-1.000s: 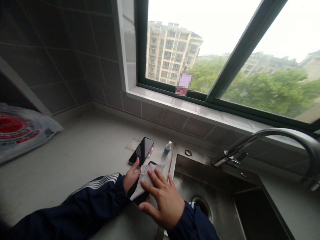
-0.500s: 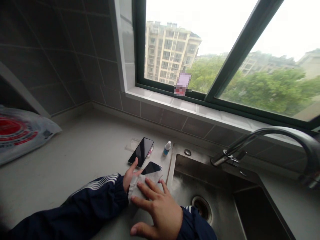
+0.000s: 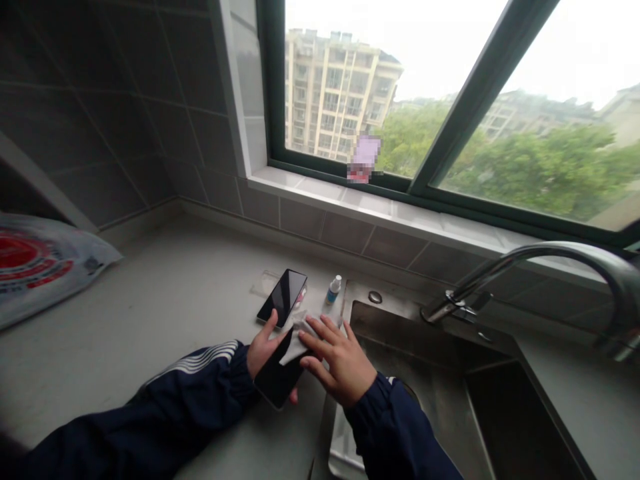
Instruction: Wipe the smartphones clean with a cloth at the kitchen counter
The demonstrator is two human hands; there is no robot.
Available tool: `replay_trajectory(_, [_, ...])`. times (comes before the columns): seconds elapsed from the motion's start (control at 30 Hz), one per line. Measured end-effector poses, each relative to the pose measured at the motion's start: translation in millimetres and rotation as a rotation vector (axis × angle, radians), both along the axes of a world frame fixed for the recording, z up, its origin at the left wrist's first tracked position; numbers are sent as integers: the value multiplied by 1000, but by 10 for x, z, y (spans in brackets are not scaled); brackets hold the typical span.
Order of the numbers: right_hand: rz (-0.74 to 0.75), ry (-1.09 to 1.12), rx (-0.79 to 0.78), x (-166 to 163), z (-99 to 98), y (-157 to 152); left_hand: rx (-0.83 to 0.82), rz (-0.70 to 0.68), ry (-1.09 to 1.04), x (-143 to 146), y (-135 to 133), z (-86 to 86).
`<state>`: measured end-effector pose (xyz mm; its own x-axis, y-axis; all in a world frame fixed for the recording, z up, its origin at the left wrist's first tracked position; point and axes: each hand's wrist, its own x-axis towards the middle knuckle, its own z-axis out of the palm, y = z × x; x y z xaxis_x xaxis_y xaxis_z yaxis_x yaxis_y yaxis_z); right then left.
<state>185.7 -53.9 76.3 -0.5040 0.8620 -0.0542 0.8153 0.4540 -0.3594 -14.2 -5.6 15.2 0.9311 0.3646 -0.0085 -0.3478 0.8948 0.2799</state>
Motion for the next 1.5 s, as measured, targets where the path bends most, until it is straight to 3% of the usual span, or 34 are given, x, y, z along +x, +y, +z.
replay_trajectory(0.17, [-22, -57, 70, -58, 69, -35, -15, -3, -23, 10, -3, 24])
replay_trajectory(0.33, [133, -2, -52, -323, 281, -275, -100, 116, 70, 59, -32, 120])
replay_trajectory(0.53, [228, 84, -107, -524, 255, -450, -154, 114, 105, 43, -56, 230])
replay_trajectory(0.83, [179, 60, -136, -212, 283, -170, -159, 175, 64, 51, 0, 29])
replay_trajectory(1.0, [90, 11, -35, -47, 141, -30, -103, 74, -4, 35, 8, 77])
replay_trajectory(1.13, [1, 16, 93, -36, -62, 4, -33, 86, -35, 26, 4, 79])
replay_trajectory(1.23, [-44, -5, 131, -48, -107, 12, -1, 100, -57, 30, -2, 77])
replay_trajectory(1.37, [8, -21, 93, -121, 58, -53, -51, 98, 0, 45, -7, 88])
replay_trajectory(1.5, [123, 30, -48, -268, 297, -213, -130, 231, 94, 72, -17, 77])
